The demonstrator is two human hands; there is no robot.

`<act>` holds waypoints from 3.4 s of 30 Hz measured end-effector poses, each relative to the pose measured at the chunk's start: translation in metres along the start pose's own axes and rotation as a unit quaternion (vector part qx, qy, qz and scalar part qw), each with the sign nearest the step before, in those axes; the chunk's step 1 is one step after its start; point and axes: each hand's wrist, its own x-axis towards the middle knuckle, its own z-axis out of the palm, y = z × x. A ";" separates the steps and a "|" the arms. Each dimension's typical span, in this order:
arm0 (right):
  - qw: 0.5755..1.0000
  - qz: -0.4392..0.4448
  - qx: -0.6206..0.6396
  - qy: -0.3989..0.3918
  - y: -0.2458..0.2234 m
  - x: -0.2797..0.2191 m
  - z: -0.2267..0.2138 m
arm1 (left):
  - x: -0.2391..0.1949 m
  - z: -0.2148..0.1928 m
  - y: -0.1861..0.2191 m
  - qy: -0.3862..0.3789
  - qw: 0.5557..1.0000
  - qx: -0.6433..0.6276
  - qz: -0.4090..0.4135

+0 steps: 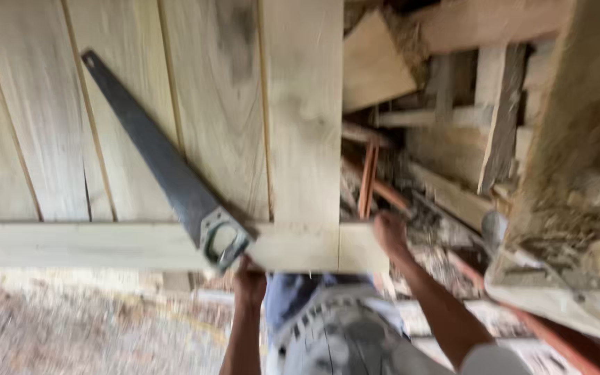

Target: The person uses a hand saw to cut a plank of wood clamped to a workbench. After cutting, the person removes the sawn piece and walks to another area to pick up a square ruler and a pencil.

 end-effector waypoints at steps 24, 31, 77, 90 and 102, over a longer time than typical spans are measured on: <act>0.914 -0.243 -0.144 0.291 -0.042 -0.067 0.023 | -0.045 0.027 0.166 0.075 0.564 0.780 0.262; 0.932 -0.216 -0.015 0.289 -0.073 -0.209 0.067 | 0.056 0.094 0.180 0.042 0.596 0.722 0.347; 0.948 -0.057 0.228 0.213 -0.054 -0.497 -0.005 | -0.131 0.084 -0.084 -0.401 0.481 0.778 -0.044; 0.984 0.051 0.091 0.141 -0.147 -0.478 -0.014 | 0.028 0.123 -0.099 -0.124 0.176 0.825 0.522; 0.985 0.103 0.084 0.108 -0.152 -0.504 -0.037 | 0.013 0.136 -0.102 -0.095 0.179 0.853 0.481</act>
